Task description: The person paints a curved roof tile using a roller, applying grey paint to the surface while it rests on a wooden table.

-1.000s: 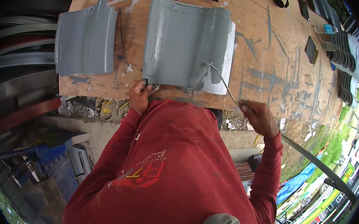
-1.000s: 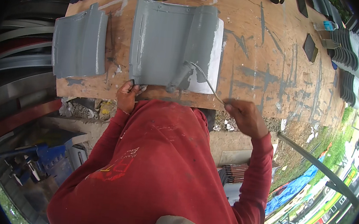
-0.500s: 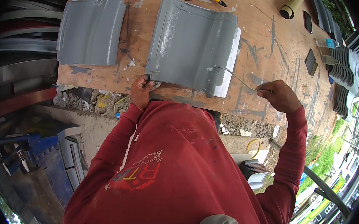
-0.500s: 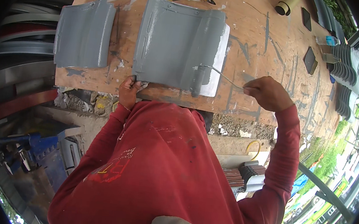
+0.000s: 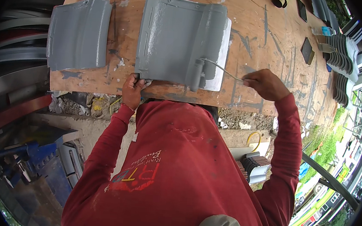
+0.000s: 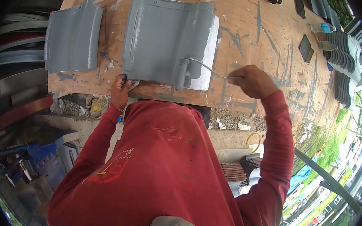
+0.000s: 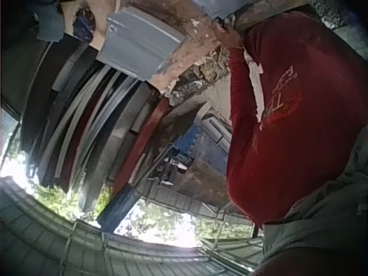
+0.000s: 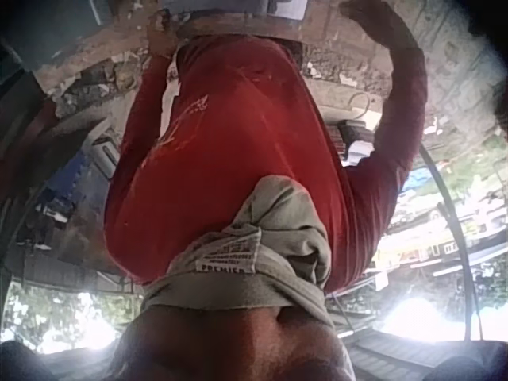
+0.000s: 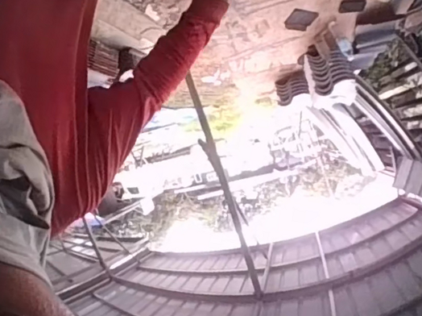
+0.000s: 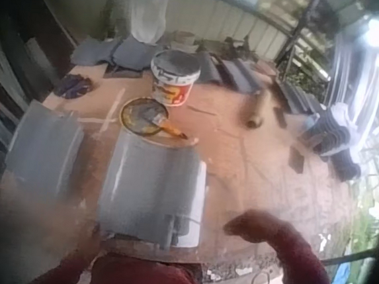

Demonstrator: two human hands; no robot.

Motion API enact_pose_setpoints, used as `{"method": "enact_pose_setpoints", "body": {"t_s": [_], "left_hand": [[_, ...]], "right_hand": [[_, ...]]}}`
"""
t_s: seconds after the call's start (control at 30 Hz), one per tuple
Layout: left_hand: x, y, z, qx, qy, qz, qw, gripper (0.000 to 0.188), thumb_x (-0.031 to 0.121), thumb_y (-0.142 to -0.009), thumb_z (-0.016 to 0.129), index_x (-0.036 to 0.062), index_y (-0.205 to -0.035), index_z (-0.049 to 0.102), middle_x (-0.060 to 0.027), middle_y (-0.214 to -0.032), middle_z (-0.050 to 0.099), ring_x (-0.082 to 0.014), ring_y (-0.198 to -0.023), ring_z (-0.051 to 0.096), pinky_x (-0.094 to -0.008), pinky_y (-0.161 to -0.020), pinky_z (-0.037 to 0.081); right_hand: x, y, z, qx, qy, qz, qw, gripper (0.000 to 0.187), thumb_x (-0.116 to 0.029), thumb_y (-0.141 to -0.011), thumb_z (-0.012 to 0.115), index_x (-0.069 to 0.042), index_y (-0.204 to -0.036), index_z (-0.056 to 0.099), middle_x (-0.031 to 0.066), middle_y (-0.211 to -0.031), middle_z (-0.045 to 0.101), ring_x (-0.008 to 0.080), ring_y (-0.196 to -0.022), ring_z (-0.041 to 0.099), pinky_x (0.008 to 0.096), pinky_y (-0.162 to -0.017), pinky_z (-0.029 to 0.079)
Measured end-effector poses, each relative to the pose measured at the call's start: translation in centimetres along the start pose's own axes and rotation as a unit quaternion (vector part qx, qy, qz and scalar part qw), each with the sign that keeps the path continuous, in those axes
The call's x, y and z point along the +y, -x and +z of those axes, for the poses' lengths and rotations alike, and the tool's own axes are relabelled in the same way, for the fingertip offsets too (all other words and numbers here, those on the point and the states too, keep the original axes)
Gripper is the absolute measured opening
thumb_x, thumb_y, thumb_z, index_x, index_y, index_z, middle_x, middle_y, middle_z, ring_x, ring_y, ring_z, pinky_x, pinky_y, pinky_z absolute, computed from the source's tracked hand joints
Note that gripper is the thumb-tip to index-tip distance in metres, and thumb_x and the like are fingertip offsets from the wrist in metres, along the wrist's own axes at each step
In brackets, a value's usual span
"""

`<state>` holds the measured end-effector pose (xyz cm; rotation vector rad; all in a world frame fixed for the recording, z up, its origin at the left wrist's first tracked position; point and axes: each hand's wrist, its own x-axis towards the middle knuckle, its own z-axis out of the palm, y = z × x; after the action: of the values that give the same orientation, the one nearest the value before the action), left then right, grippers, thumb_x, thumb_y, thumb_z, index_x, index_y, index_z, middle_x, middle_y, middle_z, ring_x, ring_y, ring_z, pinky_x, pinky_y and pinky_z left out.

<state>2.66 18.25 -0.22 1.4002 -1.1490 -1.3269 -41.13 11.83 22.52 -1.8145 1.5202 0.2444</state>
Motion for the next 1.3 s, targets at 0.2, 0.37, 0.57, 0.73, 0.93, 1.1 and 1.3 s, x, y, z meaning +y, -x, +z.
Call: {"method": "enact_pose_setpoints", "body": {"t_s": [0.2,0.37,0.57,0.73,0.93,1.1,1.3], "left_hand": [[0.1,-0.2,-0.5,-0.025,-0.166,0.063,0.984,0.016,0.015,-0.107,0.057,-0.0006,-0.109,0.06,-0.0044,-0.099,0.067,-0.0106,-0.089,0.06,-0.0289,-0.079,0.054],[-0.2,-0.2,0.6,-0.004,0.044,-0.032,0.999,0.023,0.013,-0.109,0.051,-0.0056,-0.121,0.057,-0.0098,-0.118,0.062,-0.0156,-0.103,0.065,-0.0322,-0.089,0.059],[1.6,0.9,0.4,-0.029,0.112,-0.015,0.993,0.033,0.016,-0.111,0.045,-0.0073,-0.131,0.055,-0.0112,-0.125,0.062,-0.0202,-0.11,0.066,-0.0373,-0.099,0.058],[1.4,-1.6,-4.0,-0.189,0.039,-0.095,0.977,0.044,0.026,-0.11,0.052,-0.0064,-0.14,0.052,-0.0122,-0.129,0.064,-0.0203,-0.119,0.064,-0.0345,-0.104,0.054],[5.0,-2.5,-6.4,-0.108,-0.109,-0.038,0.987,0.033,0.025,-0.106,0.062,-0.0022,-0.123,0.068,-0.0021,-0.104,0.072,-0.0079,-0.094,0.062,-0.0251,-0.085,0.05],[4.7,-2.1,-6.2,-0.129,-0.142,-0.042,0.981,0.031,0.024,-0.105,0.065,-0.002,-0.122,0.07,-0.0016,-0.102,0.072,-0.0075,-0.091,0.062,-0.0258,-0.085,0.051],[3.0,-1.5,-4.8,-0.109,-0.177,-0.065,0.976,0.03,0.025,-0.104,0.066,-0.0031,-0.114,0.071,-0.0022,-0.096,0.074,-0.0094,-0.086,0.065,-0.0277,-0.081,0.053]], "right_hand": [[2.2,7.3,-1.0,0.067,0.028,0.092,0.993,0.028,-0.028,-0.096,0.069,-0.004,-0.106,0.077,0.0187,-0.099,0.076,0.0338,-0.092,0.074,0.0403,-0.084,0.056],[5.3,12.5,4.8,0.153,-0.227,0.123,0.954,0.03,-0.024,-0.103,0.062,0.001,-0.117,0.072,0.0015,-0.069,0.057,0.0095,-0.061,0.051,0.0287,-0.058,0.048],[0.7,12.8,15.4,0.178,-0.583,0.128,0.783,0.025,-0.019,-0.105,0.058,0.001,-0.118,0.064,0.0001,-0.073,0.056,0.0059,-0.055,0.051,0.0233,-0.048,0.044],[-1.6,11.9,22.7,0.231,-0.686,0.103,0.682,0.036,-0.023,-0.104,0.061,0.001,-0.13,0.061,0.0031,-0.077,0.059,0.0074,-0.055,0.053,0.0231,-0.048,0.045],[-1.4,10.7,22.9,0.235,-0.689,0.103,0.678,0.04,-0.025,-0.105,0.061,0.001,-0.136,0.06,0.0028,-0.079,0.061,0.0073,-0.057,0.054,0.0223,-0.049,0.045],[-0.3,10.3,22.1,0.249,-0.682,0.093,0.682,0.04,-0.025,-0.105,0.061,0.0,-0.137,0.06,0.0022,-0.08,0.062,0.0064,-0.057,0.053,0.0218,-0.049,0.044],[0.0,10.1,22.4,0.251,-0.687,0.107,0.673,0.04,-0.024,-0.105,0.062,-0.001,-0.138,0.06,0.0029,-0.081,0.062,0.0071,-0.057,0.054,0.0224,-0.05,0.046]]}}
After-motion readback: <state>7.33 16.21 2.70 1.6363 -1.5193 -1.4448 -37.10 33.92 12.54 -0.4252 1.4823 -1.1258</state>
